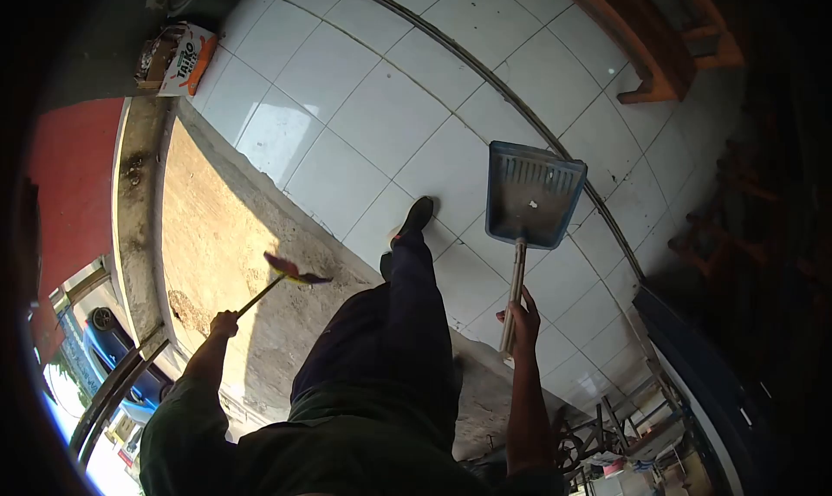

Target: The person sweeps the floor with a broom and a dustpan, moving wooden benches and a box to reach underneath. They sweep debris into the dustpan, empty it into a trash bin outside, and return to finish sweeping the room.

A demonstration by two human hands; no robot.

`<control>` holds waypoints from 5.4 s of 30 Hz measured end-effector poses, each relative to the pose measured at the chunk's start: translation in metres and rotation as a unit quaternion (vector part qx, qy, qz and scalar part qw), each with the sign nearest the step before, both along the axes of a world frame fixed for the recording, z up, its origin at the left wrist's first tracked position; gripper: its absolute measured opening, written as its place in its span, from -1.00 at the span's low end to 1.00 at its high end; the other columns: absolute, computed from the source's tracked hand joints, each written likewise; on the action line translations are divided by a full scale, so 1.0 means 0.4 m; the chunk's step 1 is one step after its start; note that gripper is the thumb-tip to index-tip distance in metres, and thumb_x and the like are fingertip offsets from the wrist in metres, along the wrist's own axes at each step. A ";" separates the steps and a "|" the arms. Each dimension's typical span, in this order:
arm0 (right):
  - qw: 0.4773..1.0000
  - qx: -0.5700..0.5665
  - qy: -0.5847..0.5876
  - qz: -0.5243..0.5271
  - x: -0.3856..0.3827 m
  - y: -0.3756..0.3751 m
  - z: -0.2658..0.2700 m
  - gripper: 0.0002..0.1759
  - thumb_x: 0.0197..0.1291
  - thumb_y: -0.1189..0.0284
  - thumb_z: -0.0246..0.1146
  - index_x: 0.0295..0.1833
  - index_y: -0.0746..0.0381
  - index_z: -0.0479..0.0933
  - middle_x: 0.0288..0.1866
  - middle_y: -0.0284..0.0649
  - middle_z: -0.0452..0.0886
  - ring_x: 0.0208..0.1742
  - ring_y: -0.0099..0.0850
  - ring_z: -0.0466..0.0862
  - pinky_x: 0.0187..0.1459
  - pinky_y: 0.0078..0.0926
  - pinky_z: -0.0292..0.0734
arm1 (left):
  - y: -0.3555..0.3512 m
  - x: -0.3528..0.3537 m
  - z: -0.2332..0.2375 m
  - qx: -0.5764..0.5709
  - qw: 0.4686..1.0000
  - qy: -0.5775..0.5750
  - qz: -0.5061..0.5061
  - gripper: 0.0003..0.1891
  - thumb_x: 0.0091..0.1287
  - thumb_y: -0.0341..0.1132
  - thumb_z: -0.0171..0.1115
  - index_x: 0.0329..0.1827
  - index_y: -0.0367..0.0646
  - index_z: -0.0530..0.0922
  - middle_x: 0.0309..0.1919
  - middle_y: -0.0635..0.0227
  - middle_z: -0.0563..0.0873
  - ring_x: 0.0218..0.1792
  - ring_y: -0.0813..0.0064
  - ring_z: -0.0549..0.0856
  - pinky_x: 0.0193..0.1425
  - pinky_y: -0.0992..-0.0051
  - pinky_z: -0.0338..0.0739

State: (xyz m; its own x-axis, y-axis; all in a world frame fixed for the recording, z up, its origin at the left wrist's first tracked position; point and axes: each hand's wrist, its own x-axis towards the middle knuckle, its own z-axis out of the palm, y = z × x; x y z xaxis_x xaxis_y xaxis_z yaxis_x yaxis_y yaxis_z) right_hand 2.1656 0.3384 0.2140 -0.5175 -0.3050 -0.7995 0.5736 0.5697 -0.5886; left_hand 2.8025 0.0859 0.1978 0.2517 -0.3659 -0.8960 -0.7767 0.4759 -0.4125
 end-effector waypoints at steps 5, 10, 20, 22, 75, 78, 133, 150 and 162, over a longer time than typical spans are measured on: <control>0.999 -0.039 -0.013 -0.034 0.057 0.073 -0.001 -0.47 0.09 0.44 0.12 0.22 0.22 0.25 -0.43 -0.24 0.47 -0.49 -0.45 0.57 -0.37 -0.46 0.58 | 0.159 0.411 0.286 -0.071 0.983 -0.169 0.010 -0.73 0.17 -0.27 0.11 -0.09 -0.15 0.49 -0.12 0.18 0.60 -0.09 0.31 0.62 -0.11 0.39 0.56; 0.997 -0.041 -0.051 -0.040 0.047 0.106 0.007 -0.50 0.15 0.37 0.04 0.22 0.22 0.23 -0.46 -0.32 0.41 -0.43 -0.51 0.51 -0.24 -0.42 0.54 | 0.165 0.199 0.330 -0.283 0.938 0.110 0.168 -0.71 0.28 -0.24 -0.09 -0.01 0.01 0.51 -0.36 0.06 0.63 -0.34 0.05 0.63 -0.29 0.18 0.49; 0.998 -0.026 -0.033 -0.044 -0.185 0.233 -0.021 -0.50 0.16 0.40 0.02 0.25 0.18 0.22 -0.44 -0.31 0.41 -0.45 -0.50 0.54 -0.24 -0.44 0.56 | -0.050 -1.041 -0.156 -0.225 0.763 0.561 0.230 -0.65 0.33 -0.25 -0.18 0.15 -0.01 0.41 0.01 0.15 0.53 0.05 0.18 0.50 0.09 0.39 0.41; 0.999 0.012 -0.036 -0.028 -0.251 0.274 -0.006 -0.48 0.13 0.43 0.04 0.26 0.19 0.21 -0.45 -0.24 0.46 -0.44 -0.42 0.58 -0.26 -0.38 0.58 | -0.108 -1.307 -0.225 -0.216 0.753 0.595 0.179 -0.65 0.33 -0.23 -0.16 0.14 0.03 0.41 0.01 0.12 0.51 0.01 0.13 0.52 0.06 0.33 0.44; 0.994 0.065 -0.004 -0.086 -0.084 0.837 0.008 -0.48 0.12 0.46 0.06 0.25 0.19 0.23 -0.51 -0.20 0.49 -0.51 -0.33 0.63 -0.47 -0.49 0.56 | -0.025 -1.072 -0.253 -0.198 0.819 0.538 0.008 -0.67 0.31 -0.27 -0.09 0.13 0.10 0.41 -0.22 0.06 0.60 -0.18 0.03 0.57 -0.22 0.24 0.53; 0.995 0.065 -0.013 -0.074 -0.087 0.804 0.025 -0.46 0.10 0.46 0.06 0.25 0.20 0.21 -0.49 -0.17 0.51 -0.51 -0.33 0.62 -0.44 -0.45 0.56 | -0.075 -1.229 -0.371 -0.190 0.851 0.487 0.043 -0.65 0.30 -0.21 -0.13 0.14 0.32 0.39 -0.12 0.16 0.59 -0.09 0.14 0.58 -0.05 0.27 0.49; 0.999 -0.023 -0.046 0.017 -0.689 1.049 -0.019 -0.45 0.09 0.41 0.11 0.23 0.22 0.23 -0.45 -0.28 0.47 -0.48 -0.46 0.55 -0.34 -0.48 0.54 | 1.093 -0.472 0.367 -0.147 0.987 -0.050 0.046 -0.69 0.30 -0.31 -0.16 0.09 0.11 0.41 -0.27 0.23 0.65 -0.22 0.17 0.63 -0.17 0.24 0.54; 0.991 -0.015 0.008 -0.134 -0.649 1.481 0.162 -0.50 0.10 0.44 0.05 0.21 0.24 0.25 -0.52 -0.27 0.48 -0.53 -0.47 0.53 -0.40 -0.47 0.55 | 1.138 -1.721 -0.379 -0.143 0.834 0.509 0.158 -0.57 0.24 -0.35 -0.18 0.17 0.29 0.34 -0.14 0.16 0.60 -0.13 0.15 0.60 -0.09 0.25 0.52; 0.999 0.005 -0.042 0.024 -0.940 1.691 0.101 -0.44 0.09 0.46 0.06 0.26 0.26 0.18 -0.47 -0.25 0.46 -0.46 -0.46 0.53 -0.30 -0.45 0.54 | 1.697 -1.084 0.095 -0.134 0.979 0.026 0.154 -0.68 0.28 -0.27 -0.11 0.09 0.22 0.40 -0.18 0.17 0.61 -0.11 0.10 0.58 -0.08 0.16 0.49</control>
